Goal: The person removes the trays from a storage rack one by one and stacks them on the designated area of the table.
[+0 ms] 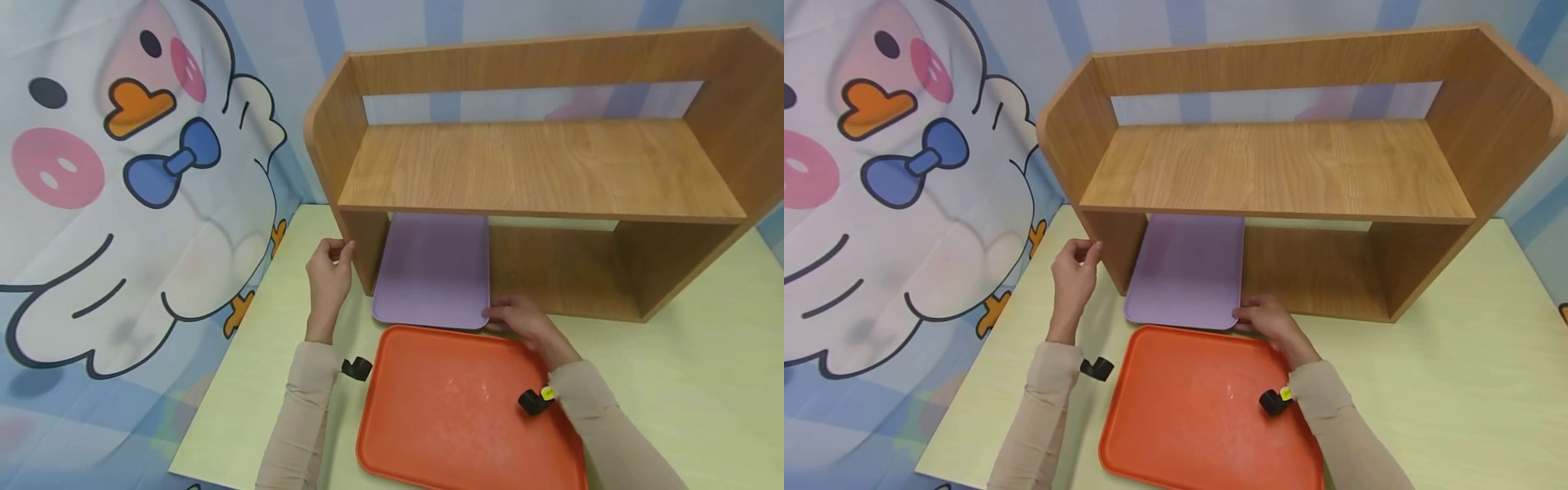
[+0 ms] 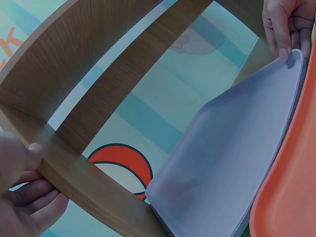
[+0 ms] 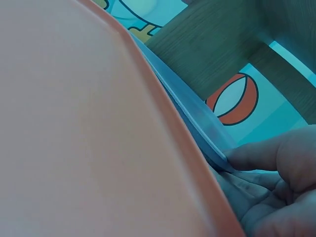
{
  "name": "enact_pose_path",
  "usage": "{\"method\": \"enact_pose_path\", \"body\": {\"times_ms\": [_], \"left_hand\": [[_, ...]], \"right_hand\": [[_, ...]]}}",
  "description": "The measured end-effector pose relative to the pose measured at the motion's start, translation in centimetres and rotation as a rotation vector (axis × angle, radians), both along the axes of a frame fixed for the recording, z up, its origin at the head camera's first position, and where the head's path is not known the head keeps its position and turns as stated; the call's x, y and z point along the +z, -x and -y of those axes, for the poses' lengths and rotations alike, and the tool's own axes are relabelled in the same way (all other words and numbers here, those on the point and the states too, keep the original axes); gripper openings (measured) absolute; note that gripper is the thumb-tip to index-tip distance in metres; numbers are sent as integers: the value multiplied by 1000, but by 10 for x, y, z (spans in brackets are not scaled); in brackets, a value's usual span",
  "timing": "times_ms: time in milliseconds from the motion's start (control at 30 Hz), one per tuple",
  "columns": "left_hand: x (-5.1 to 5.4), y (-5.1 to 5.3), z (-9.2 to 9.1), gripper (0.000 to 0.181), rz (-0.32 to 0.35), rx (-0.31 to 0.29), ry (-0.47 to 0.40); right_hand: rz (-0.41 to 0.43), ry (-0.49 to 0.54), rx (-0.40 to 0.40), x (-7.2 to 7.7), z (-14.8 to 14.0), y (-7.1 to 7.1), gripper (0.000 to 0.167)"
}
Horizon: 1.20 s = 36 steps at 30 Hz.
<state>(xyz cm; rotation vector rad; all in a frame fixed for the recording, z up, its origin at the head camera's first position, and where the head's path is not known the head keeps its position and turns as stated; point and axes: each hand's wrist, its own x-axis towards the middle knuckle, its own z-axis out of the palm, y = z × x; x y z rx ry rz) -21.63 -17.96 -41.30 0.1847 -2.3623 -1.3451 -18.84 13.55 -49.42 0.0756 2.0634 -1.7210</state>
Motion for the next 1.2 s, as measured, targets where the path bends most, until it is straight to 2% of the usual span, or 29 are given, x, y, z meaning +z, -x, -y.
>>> {"method": "enact_pose_path", "body": {"times_ms": [200, 467, 667, 800, 1067, 1200], "left_hand": [[0, 1, 0, 29, 16, 2, -2], [-2, 2, 0, 29, 34, 3, -17], [-1, 2, 0, 29, 36, 8, -17], [0, 1, -1, 30, 38, 1, -14], [-2, 2, 0, 29, 11, -9, 7], [-3, 2, 1, 29, 13, -9, 2]], "right_hand": [[9, -20, -57, 5, 1, -2, 53], [-36, 20, -159, 11, 0, -7, 44], [-30, 67, -229, 13, -6, -8, 45], [-35, 62, -234, 16, -11, -12, 46], [-38, -27, -200, 20, -26, -21, 47], [-49, -21, -214, 22, -32, -25, 47]]}}
